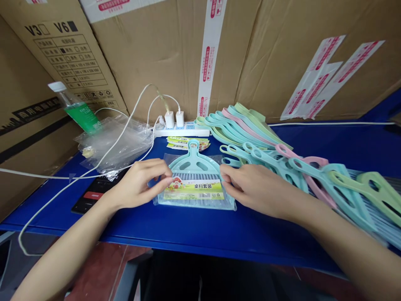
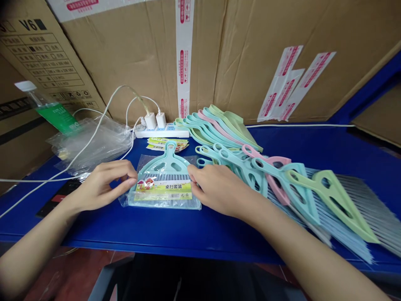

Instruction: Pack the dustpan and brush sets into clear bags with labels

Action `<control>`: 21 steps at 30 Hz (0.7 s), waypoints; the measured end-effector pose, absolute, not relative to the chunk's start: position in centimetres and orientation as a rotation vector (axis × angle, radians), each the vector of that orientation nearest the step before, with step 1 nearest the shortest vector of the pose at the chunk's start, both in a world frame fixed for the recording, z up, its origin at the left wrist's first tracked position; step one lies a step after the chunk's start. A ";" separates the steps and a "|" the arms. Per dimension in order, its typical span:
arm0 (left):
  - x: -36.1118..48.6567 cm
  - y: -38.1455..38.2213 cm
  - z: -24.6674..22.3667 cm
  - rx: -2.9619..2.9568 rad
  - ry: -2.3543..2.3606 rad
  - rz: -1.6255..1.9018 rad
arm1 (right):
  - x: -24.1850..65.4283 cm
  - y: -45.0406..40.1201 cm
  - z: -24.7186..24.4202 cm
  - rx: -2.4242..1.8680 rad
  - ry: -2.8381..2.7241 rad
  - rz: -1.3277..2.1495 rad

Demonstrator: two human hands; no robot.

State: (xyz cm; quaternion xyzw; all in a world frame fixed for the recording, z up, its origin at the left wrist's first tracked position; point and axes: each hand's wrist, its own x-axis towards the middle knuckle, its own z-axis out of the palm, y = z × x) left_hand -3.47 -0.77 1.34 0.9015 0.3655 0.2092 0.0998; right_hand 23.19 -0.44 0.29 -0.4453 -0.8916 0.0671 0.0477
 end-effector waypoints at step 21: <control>-3.3 -0.2 -0.8 2.621 1.105 0.367 | 21.3 -0.5 -1.4 -1.059 -2.607 0.572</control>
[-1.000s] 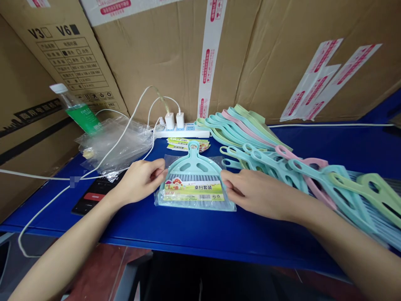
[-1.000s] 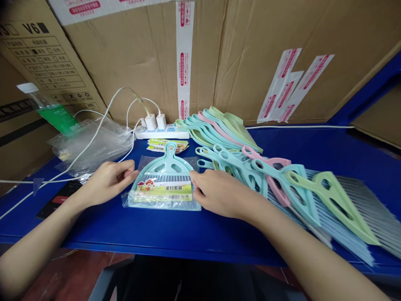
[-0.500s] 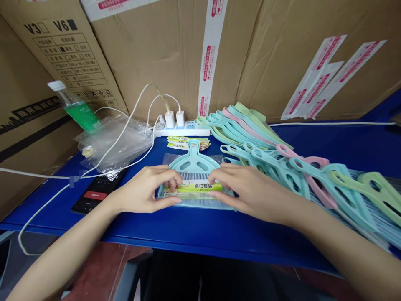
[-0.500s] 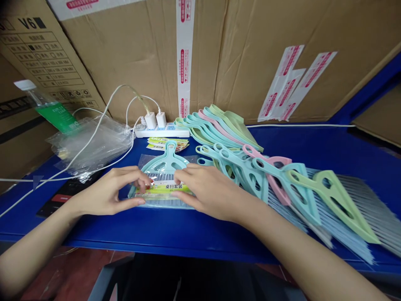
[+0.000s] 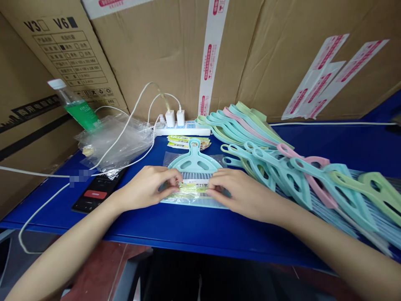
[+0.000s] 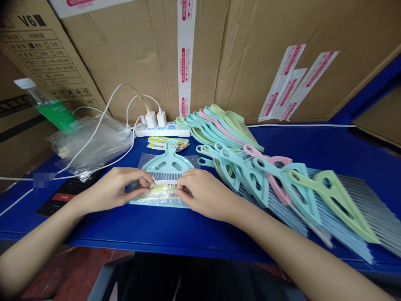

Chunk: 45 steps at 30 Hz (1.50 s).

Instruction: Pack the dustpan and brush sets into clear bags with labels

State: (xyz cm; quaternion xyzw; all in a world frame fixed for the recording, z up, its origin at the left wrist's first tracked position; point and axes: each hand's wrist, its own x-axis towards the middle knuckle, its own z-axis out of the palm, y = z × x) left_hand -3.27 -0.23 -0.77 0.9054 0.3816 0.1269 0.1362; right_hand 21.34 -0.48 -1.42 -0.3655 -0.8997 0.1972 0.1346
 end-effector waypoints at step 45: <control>-1.8 -1.5 -1.3 3.254 0.742 0.214 | 21.2 -1.1 -2.4 -0.619 -2.754 -0.391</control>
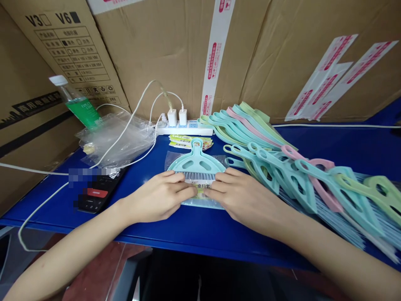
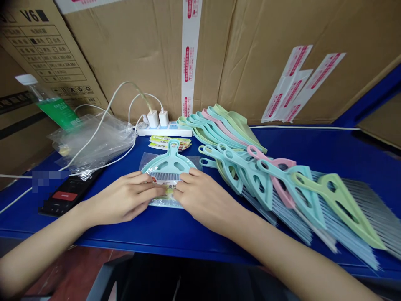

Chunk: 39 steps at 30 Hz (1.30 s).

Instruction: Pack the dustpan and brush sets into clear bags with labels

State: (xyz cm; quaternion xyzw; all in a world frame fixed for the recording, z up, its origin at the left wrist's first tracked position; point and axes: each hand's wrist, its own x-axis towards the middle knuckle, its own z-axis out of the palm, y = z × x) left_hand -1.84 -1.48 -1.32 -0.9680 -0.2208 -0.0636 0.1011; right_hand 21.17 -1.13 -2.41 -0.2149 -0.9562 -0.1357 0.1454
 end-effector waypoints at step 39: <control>-2.4 -0.7 -1.5 -3.129 -0.822 -0.362 | 22.9 -0.6 -0.9 -0.904 -2.724 0.044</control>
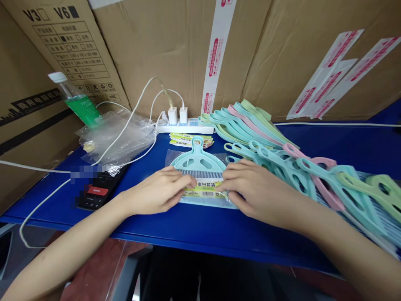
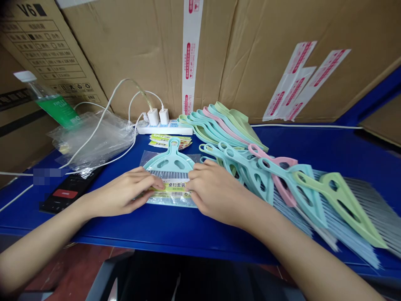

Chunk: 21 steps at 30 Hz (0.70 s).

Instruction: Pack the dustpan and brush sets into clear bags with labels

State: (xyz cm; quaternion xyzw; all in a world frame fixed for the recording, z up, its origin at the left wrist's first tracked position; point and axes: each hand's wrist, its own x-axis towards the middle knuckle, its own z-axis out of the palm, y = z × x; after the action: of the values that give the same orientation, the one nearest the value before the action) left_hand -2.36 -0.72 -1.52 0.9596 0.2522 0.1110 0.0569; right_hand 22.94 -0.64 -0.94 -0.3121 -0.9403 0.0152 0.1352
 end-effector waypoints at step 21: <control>-2.1 -0.7 -1.7 2.975 0.772 0.313 | 21.0 -1.2 -2.1 -0.811 -2.671 -0.133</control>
State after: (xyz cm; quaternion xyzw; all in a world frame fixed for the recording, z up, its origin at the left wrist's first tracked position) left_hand -2.08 -0.70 -1.69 0.9626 0.2499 0.1014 0.0260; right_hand 21.01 -1.24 -2.05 -0.2858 -0.9414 -0.0467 0.1728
